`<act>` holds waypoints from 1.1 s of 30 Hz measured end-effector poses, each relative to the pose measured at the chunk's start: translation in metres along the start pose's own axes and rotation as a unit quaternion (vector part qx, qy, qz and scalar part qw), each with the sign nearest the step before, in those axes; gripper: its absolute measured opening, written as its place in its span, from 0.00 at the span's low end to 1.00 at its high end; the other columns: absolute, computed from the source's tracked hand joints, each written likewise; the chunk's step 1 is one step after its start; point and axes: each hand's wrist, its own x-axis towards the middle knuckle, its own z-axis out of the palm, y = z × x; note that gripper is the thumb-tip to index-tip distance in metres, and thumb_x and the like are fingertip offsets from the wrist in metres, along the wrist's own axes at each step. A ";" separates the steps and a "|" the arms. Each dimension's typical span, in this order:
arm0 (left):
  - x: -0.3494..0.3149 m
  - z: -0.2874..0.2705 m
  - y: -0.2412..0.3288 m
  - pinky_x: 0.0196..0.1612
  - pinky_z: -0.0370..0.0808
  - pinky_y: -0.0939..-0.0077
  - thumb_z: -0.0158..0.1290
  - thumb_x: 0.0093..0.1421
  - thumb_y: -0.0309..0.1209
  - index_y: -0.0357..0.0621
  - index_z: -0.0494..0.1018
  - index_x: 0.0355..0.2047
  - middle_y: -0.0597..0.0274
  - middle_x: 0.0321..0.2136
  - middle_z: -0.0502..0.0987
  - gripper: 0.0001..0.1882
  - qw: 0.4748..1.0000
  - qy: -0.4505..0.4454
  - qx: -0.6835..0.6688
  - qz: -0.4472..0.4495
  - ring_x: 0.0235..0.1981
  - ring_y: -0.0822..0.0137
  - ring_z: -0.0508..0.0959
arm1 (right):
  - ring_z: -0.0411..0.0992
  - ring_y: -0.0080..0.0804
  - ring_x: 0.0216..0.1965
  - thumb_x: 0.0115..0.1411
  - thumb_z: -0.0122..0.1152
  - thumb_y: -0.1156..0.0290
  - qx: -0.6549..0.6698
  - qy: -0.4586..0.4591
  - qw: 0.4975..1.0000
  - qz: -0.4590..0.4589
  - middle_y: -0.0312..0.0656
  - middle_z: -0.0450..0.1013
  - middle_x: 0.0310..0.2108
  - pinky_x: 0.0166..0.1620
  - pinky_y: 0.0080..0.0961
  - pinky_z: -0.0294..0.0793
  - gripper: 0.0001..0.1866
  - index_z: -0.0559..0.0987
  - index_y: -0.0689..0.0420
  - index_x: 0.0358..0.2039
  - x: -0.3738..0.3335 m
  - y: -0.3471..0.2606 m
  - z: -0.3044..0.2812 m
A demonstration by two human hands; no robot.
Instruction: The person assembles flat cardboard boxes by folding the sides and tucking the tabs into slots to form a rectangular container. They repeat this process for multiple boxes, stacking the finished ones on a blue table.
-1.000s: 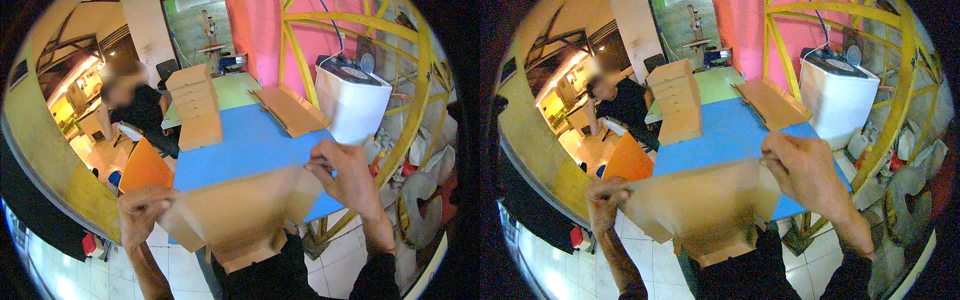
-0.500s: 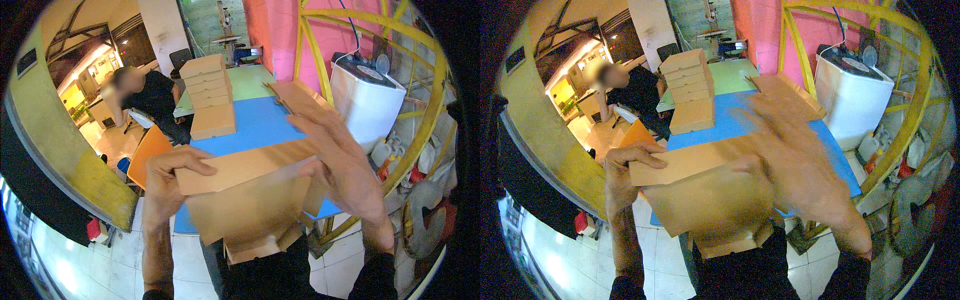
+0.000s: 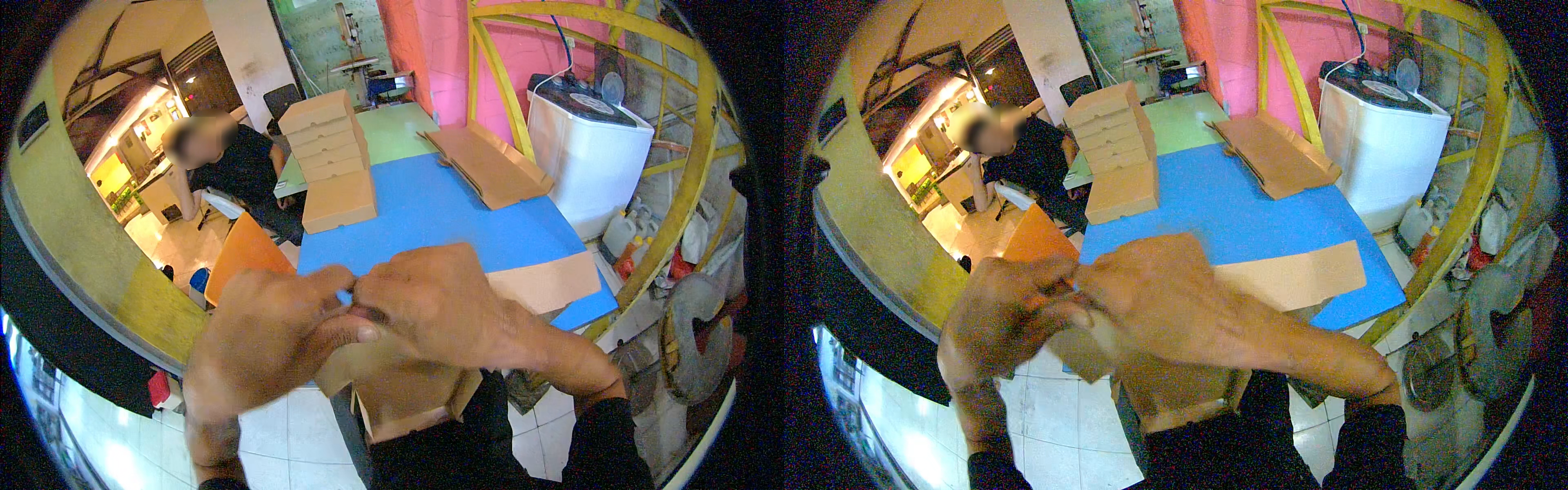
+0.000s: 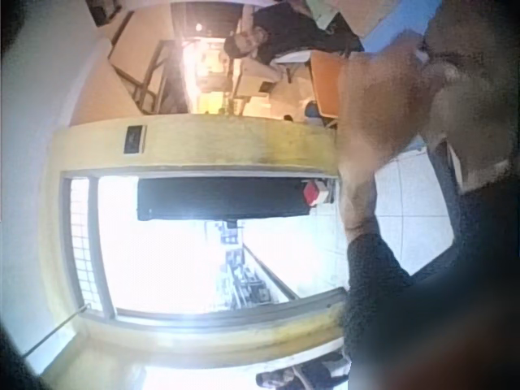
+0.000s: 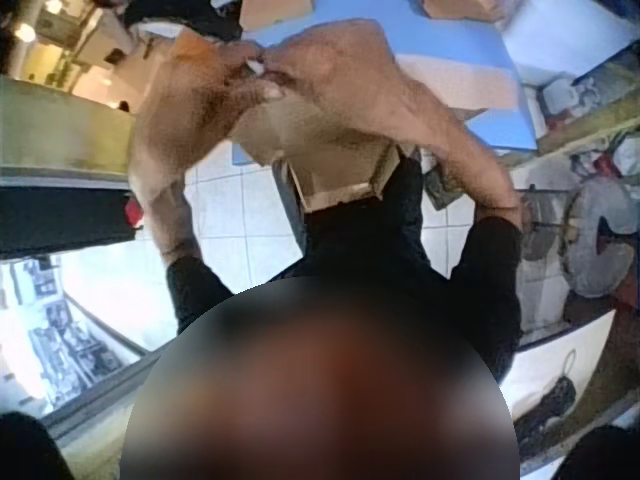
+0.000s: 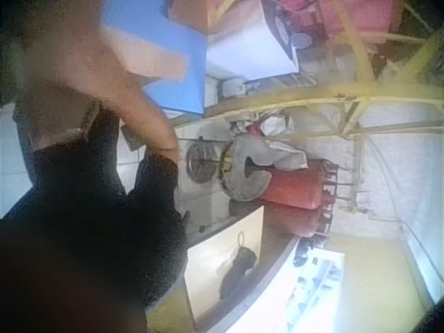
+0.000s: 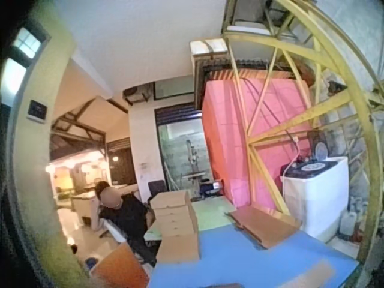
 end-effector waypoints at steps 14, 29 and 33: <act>-0.023 -0.028 0.003 0.28 0.74 0.70 0.57 0.51 0.22 0.42 0.78 0.25 0.57 0.22 0.80 0.02 0.985 0.105 0.121 0.068 0.22 0.55 0.80 | 0.74 0.41 0.28 0.49 0.62 0.72 -0.005 -0.038 0.998 0.050 0.40 0.72 0.24 0.28 0.35 0.73 0.06 0.75 0.54 0.27 -0.014 -0.010 -0.015; -0.063 -0.082 -0.173 0.35 0.70 0.80 0.54 0.65 0.41 0.45 0.76 0.31 0.68 0.28 0.76 0.13 0.907 0.184 -0.101 -0.366 0.30 0.75 0.73 | 0.77 0.29 0.45 0.65 0.56 0.68 -0.083 0.195 0.935 0.284 0.43 0.79 0.43 0.48 0.28 0.75 0.18 0.75 0.56 0.55 -0.071 0.067 -0.103; -0.099 -0.004 -0.241 0.33 0.69 0.78 0.50 0.66 0.48 0.43 0.78 0.44 0.68 0.32 0.77 0.21 0.861 0.227 -0.261 -0.372 0.30 0.75 0.73 | 0.72 0.36 0.53 0.67 0.55 0.60 -0.021 0.160 0.926 0.342 0.43 0.75 0.52 0.57 0.35 0.69 0.23 0.72 0.55 0.59 -0.134 0.069 -0.094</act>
